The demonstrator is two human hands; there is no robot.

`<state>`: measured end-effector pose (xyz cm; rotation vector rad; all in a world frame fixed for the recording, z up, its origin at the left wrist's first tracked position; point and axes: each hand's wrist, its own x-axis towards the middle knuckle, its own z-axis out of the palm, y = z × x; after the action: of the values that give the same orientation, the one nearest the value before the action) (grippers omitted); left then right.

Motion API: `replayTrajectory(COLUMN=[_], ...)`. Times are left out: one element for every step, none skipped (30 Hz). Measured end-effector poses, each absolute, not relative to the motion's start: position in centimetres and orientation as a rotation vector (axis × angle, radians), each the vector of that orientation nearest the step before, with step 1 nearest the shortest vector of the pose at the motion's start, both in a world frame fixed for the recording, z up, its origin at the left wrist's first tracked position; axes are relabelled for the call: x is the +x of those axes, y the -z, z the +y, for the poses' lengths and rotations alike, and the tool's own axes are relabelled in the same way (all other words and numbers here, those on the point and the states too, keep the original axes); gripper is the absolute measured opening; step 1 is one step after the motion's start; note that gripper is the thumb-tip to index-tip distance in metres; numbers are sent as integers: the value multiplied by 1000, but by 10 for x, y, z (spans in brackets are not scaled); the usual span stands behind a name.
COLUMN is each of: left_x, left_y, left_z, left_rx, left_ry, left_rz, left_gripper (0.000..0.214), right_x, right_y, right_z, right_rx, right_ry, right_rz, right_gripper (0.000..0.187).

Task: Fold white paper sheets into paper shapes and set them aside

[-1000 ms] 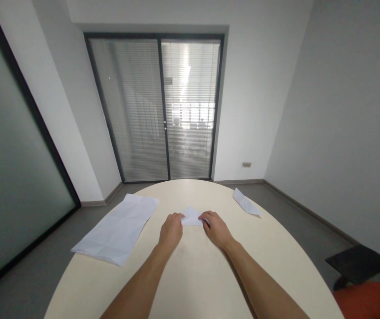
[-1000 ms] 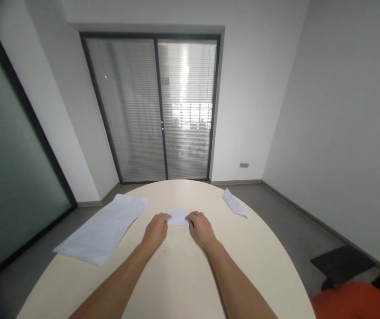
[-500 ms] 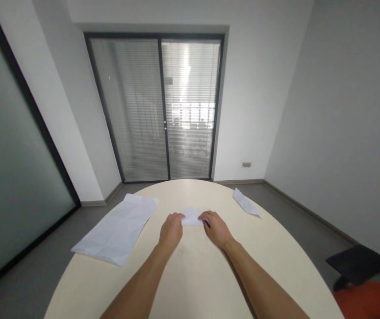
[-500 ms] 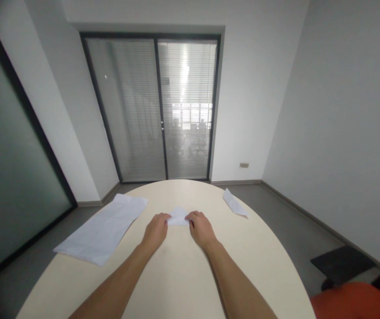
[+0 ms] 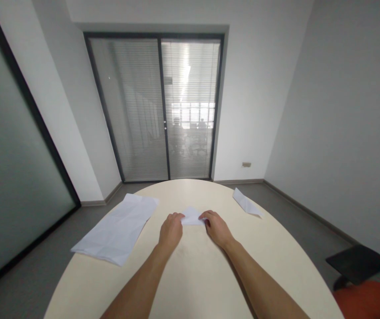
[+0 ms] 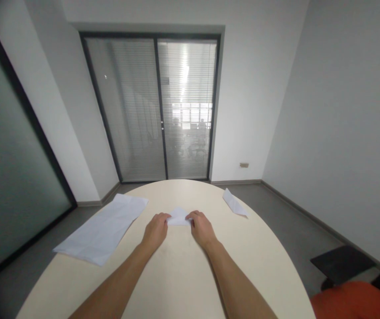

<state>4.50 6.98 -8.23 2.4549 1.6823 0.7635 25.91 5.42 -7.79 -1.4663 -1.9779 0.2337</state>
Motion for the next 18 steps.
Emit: replayTrajectory(left_x=[45, 45, 45, 45, 45, 45, 46, 46, 46, 46, 45, 45, 45, 45, 45, 45, 45, 45], left_y=[83, 83, 83, 82, 82, 81, 81, 81, 81, 81, 80, 80, 80, 80, 80, 79, 79, 79], left_z=[70, 70, 70, 71, 71, 71, 71, 71, 71, 71, 71, 70, 70, 70, 70, 70, 69, 69], left_rx=[2455, 2455, 2453, 2452, 2447, 2443, 2439, 2437, 2437, 2439, 2441, 2441, 2440, 2437, 2432, 2427, 2423, 2418], left_ry=[-763, -762, -758, -752, -742, -731, -722, -718, -720, -727, -737, -746, -752, -754, -753, -752, -751, -751], left_rz=[1685, 1689, 1691, 1692, 1694, 1696, 1698, 1699, 1699, 1698, 1695, 1693, 1690, 1688, 1689, 1688, 1688, 1688], left_gripper=[35, 35, 35, 35, 35, 35, 35, 35, 35, 35, 35, 35, 35, 35, 35, 35, 35, 35], right_x=[259, 260, 260, 260, 260, 261, 261, 261, 261, 261, 261, 260, 260, 260, 260, 259, 259, 259], right_y=[78, 78, 79, 79, 79, 79, 79, 79, 79, 79, 79, 78, 78, 78, 77, 77, 77, 77], right_z=[55, 55, 55, 56, 56, 56, 56, 56, 56, 56, 56, 55, 55, 54, 54, 53, 53, 52], right_rx=[-1466, -1467, -1471, -1478, -1486, -1495, -1503, -1510, -1517, -1523, -1526, -1526, -1525, -1522, -1518, -1514, -1509, -1501], right_ry=[-234, -233, -233, -231, -227, -223, -220, -217, -216, -214, -211, -206, -198, -190, -184, -180, -176, -174], right_rz=[-1975, -1973, -1972, -1971, -1970, -1970, -1971, -1972, -1973, -1975, -1977, -1980, -1982, -1986, -1990, -1995, -2000, -2007], right_gripper=[39, 39, 38, 38, 37, 36, 36, 35, 35, 34, 34, 33, 33, 33, 32, 31, 31, 31])
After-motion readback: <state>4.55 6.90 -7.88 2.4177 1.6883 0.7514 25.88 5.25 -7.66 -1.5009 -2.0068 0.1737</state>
